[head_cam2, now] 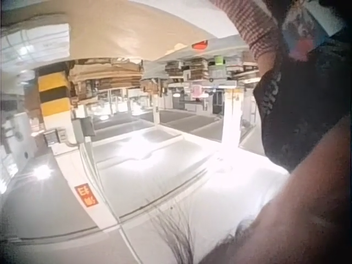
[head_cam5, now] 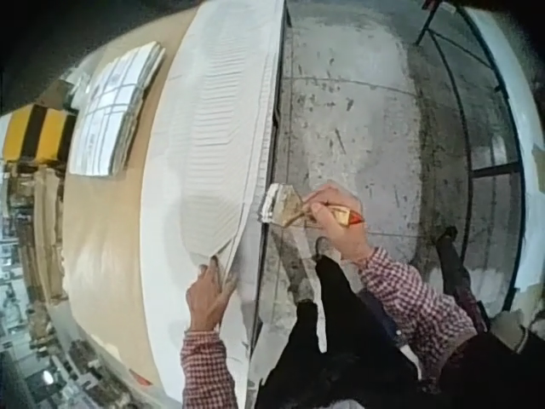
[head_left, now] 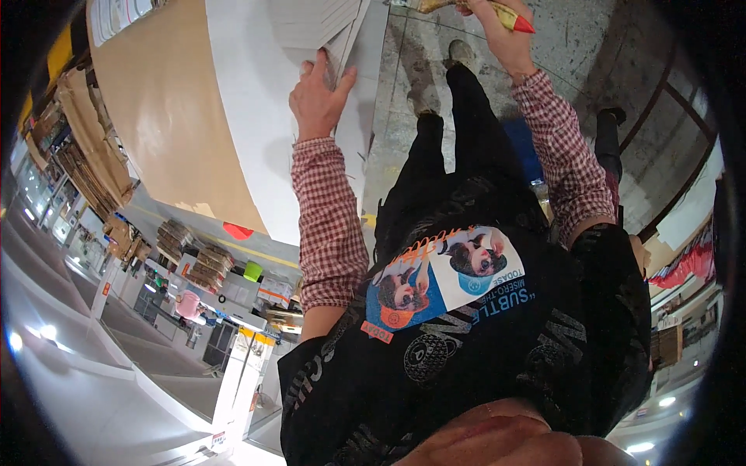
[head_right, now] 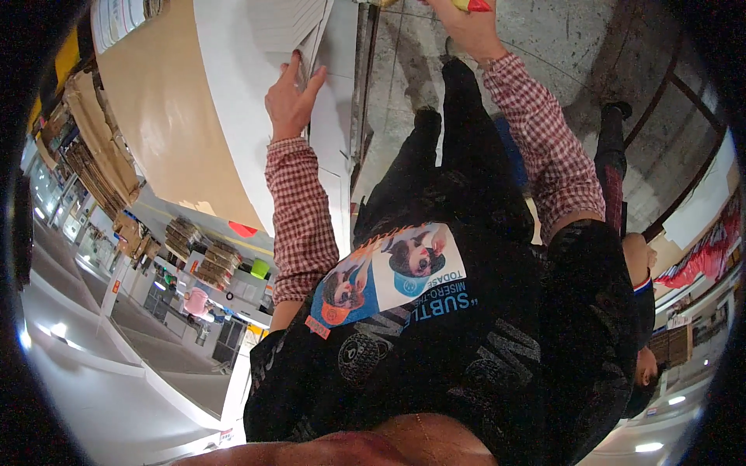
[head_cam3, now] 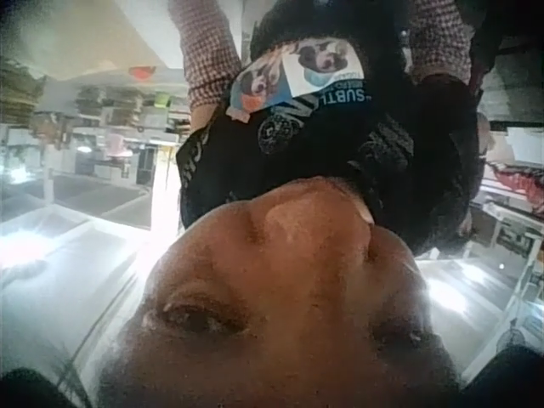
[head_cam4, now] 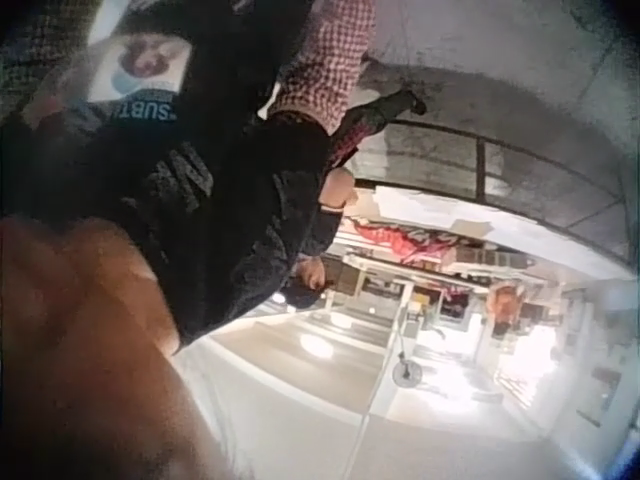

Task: Applying paint or liquid finish to the edges of a stack of paper using a brush.

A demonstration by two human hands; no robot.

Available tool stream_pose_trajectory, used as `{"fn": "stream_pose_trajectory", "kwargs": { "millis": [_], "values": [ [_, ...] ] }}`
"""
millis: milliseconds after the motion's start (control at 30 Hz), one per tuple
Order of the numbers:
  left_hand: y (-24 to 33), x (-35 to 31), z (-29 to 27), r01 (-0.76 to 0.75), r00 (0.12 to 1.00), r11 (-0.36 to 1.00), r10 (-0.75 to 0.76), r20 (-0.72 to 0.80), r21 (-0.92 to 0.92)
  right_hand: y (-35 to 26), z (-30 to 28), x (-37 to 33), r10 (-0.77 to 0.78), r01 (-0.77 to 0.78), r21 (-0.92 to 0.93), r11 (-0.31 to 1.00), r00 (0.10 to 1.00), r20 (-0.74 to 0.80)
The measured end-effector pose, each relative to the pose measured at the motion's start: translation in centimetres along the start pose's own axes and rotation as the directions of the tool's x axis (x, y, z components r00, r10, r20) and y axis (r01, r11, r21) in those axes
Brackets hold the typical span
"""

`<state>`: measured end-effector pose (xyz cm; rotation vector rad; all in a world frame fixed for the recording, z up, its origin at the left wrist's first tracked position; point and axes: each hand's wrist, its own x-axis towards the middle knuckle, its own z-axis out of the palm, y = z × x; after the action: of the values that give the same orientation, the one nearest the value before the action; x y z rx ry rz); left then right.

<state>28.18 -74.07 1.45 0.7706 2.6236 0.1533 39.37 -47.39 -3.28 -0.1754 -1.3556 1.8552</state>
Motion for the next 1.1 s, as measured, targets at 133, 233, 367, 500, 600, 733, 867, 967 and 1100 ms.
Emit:
{"fn": "stream_pose_trajectory", "kwargs": {
  "millis": [133, 233, 367, 500, 600, 733, 867, 967, 1100],
  "values": [
    [0.4, 0.4, -1.1, 0.032, 0.995, 0.991, -0.019, 0.100, -0.130, -1.0, -0.5, 1.5, 0.157, -0.089, -0.395, 0.914, 0.977, 0.144],
    [0.4, 0.7, -0.7, 0.036, 0.995, 0.989, -0.022, 0.095, -0.142, -0.7, 0.1, 1.6, 0.093, -0.019, -0.435, 0.900, 0.984, 0.149],
    [0.4, 0.9, -0.6, 0.003, 0.998, 0.996, 0.003, 0.067, -0.088, -1.3, 0.2, 0.6, 0.215, -0.129, -0.440, 0.889, 0.965, 0.152],
    [0.7, 0.8, -0.7, 0.012, 0.998, 0.994, -0.005, 0.066, -0.106, -0.3, 1.1, 0.2, 0.100, -0.096, -0.095, 0.991, 0.994, 0.034],
    [1.3, 0.9, -0.4, -0.070, 0.996, 0.994, 0.074, 0.040, -0.084, -0.4, 0.5, 0.0, 0.085, -0.081, -0.113, 0.990, 0.996, 0.032],
    [2.3, 0.5, 0.8, 0.001, 1.000, 0.998, -0.001, 0.005, 0.058, -2.3, 0.4, -1.7, 0.262, -0.164, -0.471, 0.866, 0.954, 0.149],
    [3.5, -1.3, 5.6, 0.056, 0.931, 0.998, -0.042, -0.361, 0.029, -3.1, 0.7, -2.9, 0.269, -0.188, -0.427, 0.884, 0.953, 0.138],
    [4.1, -4.3, 8.2, 0.109, 0.946, 0.994, -0.097, -0.311, 0.022, -0.3, 0.0, -4.4, -0.190, 0.220, 0.353, 0.909, 0.975, -0.119],
    [1.1, -6.4, 7.7, 0.135, 0.968, 0.986, -0.110, -0.224, 0.101, -4.0, -0.4, -4.0, 0.264, -0.200, -0.405, 0.892, 0.958, 0.109]
  ]
}}
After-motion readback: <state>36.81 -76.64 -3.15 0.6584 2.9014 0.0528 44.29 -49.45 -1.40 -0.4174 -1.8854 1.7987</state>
